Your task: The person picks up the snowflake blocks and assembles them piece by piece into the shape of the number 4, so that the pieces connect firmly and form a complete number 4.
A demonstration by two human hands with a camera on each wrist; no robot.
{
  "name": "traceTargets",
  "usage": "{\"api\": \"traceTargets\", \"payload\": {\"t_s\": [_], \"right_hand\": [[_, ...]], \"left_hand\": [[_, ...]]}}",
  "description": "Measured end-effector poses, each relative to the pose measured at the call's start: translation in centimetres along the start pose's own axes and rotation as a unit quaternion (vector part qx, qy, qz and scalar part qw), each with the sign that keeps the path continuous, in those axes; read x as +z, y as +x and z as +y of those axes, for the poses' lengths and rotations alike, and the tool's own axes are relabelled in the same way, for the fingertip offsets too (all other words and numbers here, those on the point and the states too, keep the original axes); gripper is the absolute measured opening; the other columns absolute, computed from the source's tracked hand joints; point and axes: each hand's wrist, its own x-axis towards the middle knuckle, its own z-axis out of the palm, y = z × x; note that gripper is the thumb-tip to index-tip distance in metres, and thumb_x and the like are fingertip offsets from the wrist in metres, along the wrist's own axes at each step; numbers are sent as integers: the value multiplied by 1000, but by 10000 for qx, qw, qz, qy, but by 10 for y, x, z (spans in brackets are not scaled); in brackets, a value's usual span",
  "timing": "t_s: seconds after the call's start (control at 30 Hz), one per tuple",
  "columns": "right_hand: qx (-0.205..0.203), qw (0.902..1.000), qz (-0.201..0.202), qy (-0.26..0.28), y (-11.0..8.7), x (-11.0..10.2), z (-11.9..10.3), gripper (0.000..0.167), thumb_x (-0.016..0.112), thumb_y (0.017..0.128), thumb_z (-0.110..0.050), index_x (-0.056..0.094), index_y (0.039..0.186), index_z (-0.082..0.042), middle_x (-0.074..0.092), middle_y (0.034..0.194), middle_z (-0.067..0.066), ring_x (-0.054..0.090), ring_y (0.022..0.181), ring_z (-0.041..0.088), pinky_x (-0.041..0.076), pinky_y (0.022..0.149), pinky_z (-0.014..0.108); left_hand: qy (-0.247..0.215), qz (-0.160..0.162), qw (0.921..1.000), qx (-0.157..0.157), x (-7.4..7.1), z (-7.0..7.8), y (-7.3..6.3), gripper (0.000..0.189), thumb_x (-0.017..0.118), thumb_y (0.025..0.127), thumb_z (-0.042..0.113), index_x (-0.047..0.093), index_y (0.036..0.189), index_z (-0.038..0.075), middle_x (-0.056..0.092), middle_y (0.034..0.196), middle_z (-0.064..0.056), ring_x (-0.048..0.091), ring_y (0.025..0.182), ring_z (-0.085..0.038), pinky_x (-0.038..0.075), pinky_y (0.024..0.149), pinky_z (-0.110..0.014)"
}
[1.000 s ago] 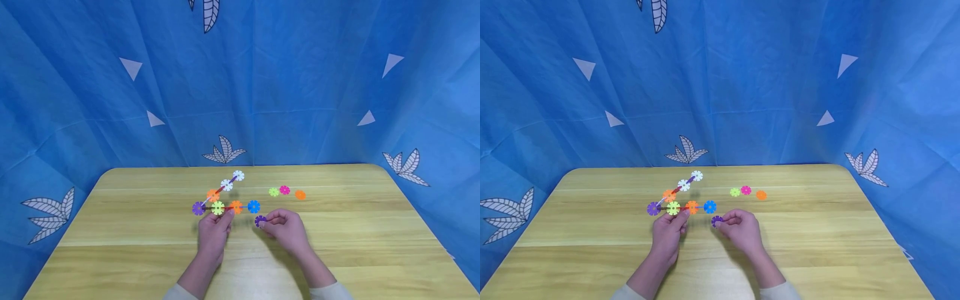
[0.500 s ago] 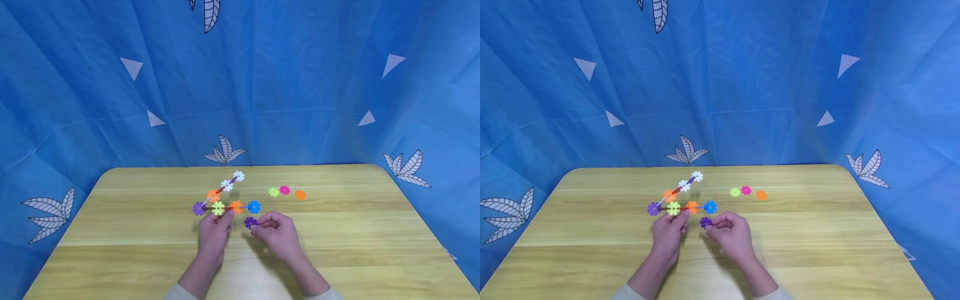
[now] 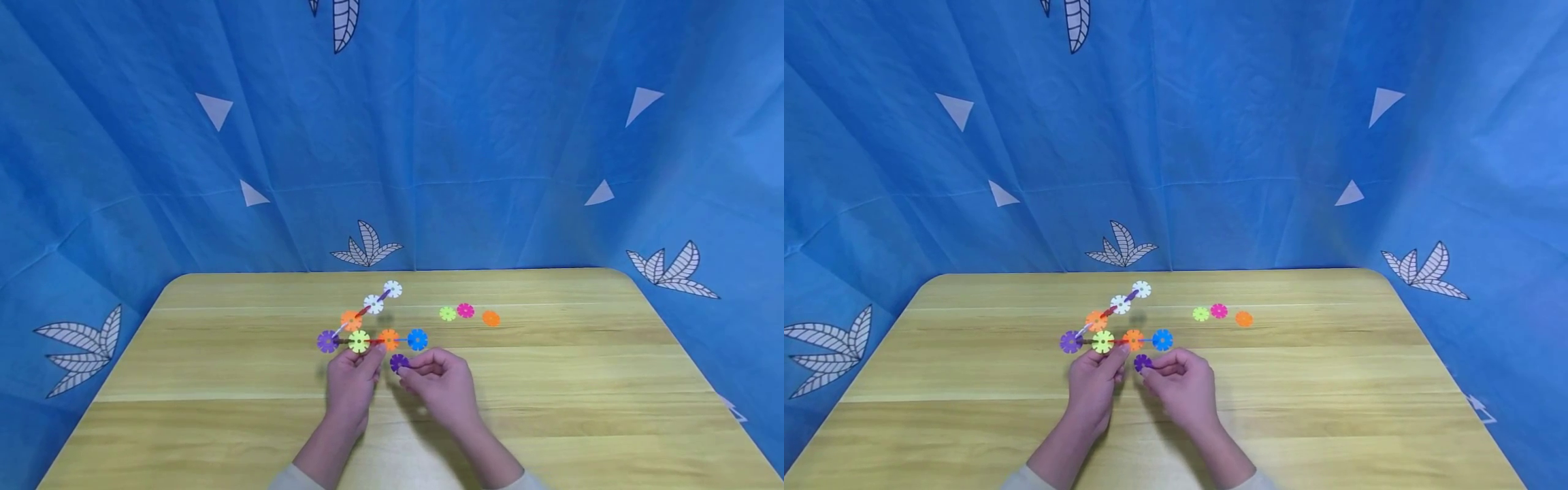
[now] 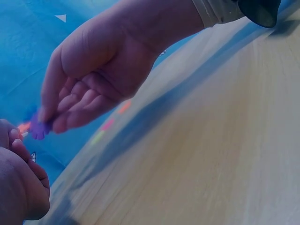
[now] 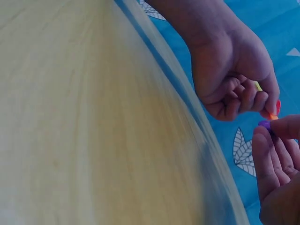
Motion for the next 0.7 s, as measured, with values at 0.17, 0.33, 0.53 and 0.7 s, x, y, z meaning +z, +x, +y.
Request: {"api": "traceTargets", "payload": {"t_s": [0.17, 0.33, 0.53, 0.7], "right_hand": [[-97, 9999, 115, -63, 0, 6, 1, 16, 79, 78, 6, 67, 88, 7, 68, 79, 16, 70, 73, 36, 61, 66, 37], [-202, 9997, 139, -85, 0, 10, 0, 15, 78, 78, 7, 67, 88, 8, 69, 78, 16, 70, 72, 37, 61, 65, 35], [-324, 9986, 310, -266, -1, 13, 0, 15, 81, 77, 5, 68, 84, 5, 69, 75, 14, 70, 69, 36, 61, 61, 34], [-546, 9953, 549, -590, -1, 15, 3, 13, 82, 76, 4, 70, 81, -1, 70, 73, 8, 70, 64, 25, 60, 59, 33]], "left_hand": [[19, 0, 10000, -9, 0, -1, 0, 23, 77, 88, 17, 70, 98, -3, 60, 72, -4, 49, 59, -9, 41, 49, -18], [20, 21, 10000, -15, 1, -1, 0, 23, 77, 88, 16, 70, 99, -3, 62, 76, -10, 50, 60, -10, 43, 51, -18], [31, 104, 9999, 37, 3, -1, -1, 18, 77, 87, 14, 71, 97, -1, 63, 77, -11, 51, 60, -10, 44, 51, -19], [15, 158, 9998, 91, 5, 0, -2, 20, 78, 87, 12, 71, 97, -4, 63, 75, -9, 51, 61, -10, 45, 52, -20]]}}
